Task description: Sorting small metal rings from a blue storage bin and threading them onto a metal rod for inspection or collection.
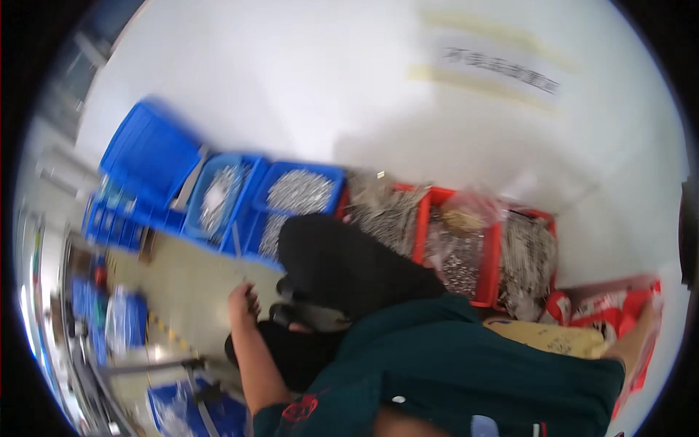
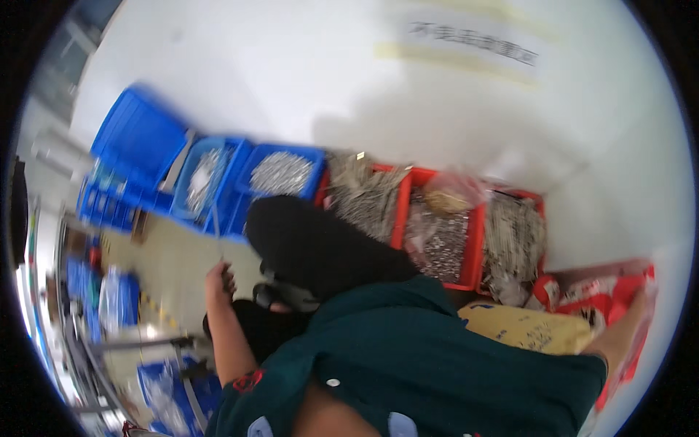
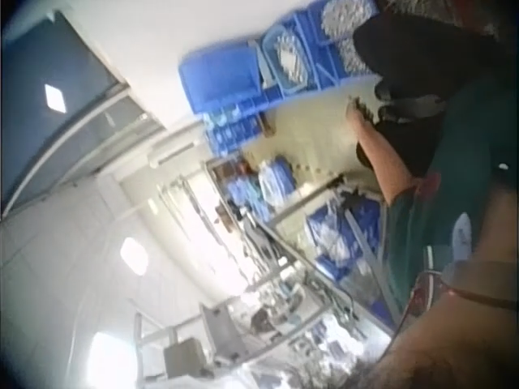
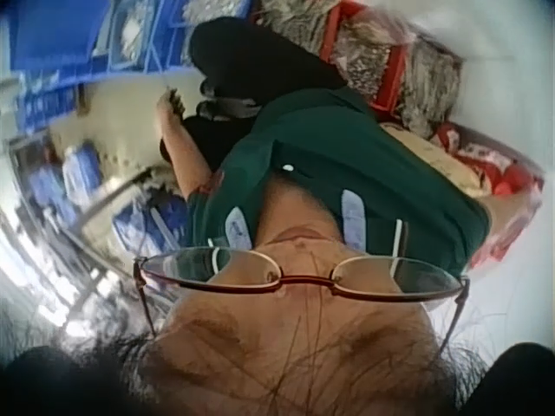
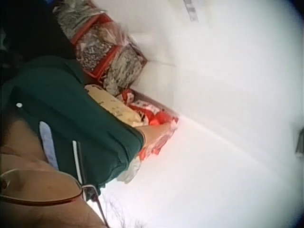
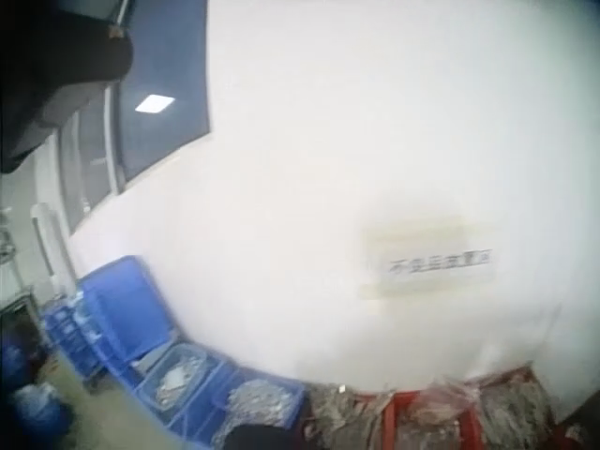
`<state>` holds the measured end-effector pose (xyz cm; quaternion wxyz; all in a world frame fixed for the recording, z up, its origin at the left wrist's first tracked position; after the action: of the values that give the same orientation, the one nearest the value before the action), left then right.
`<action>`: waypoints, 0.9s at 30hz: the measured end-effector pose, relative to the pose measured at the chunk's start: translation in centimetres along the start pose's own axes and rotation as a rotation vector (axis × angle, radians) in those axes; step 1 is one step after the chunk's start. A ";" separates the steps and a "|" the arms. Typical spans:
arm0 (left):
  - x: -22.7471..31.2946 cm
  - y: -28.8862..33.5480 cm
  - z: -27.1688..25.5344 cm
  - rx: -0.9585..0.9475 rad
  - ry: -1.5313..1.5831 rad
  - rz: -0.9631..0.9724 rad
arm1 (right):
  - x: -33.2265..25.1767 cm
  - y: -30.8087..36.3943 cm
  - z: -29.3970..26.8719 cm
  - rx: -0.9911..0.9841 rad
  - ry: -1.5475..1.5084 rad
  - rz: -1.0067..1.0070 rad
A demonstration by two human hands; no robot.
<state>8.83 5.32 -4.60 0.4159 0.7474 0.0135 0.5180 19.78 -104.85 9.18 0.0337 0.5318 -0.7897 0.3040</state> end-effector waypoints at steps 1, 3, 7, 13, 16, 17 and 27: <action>-0.2 -0.5 0.6 -0.018 0.023 0.017 | -1.5 -0.8 -1.6 0.024 -0.002 -0.007; -2.0 -2.4 -0.7 -0.048 0.074 0.023 | -5.0 -2.8 -3.8 0.074 -0.014 -0.015; -2.5 -2.4 -1.6 -0.052 0.100 0.068 | -8.3 -5.1 -5.9 0.137 -0.045 0.061; -0.7 -1.0 -0.5 -0.128 0.196 0.140 | -11.7 -8.2 -8.8 0.192 -0.099 0.250; -0.5 -0.6 -0.2 -0.152 0.245 0.141 | -13.8 -10.6 -10.9 0.224 -0.118 0.352; -0.3 -0.4 0.1 -0.174 0.265 0.148 | -14.8 -11.5 -11.5 0.234 -0.125 0.384; 0.9 0.3 -1.3 -0.088 0.347 0.205 | -59.6 -12.8 -16.3 -0.090 -0.949 -0.673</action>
<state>8.09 6.33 -3.54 0.3848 0.6255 -0.0141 0.6785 52.13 -50.80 5.68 -0.2065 0.8294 -0.5182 -0.0288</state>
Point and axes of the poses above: each hand's wrist, its own y-axis away from the middle knuckle, its own z-axis out of the palm, x = y × z, the point moved 10 cm from there along -y, towards the middle knuckle, and after that the axes turned 5 degrees about -z, right-handed, at the moved point
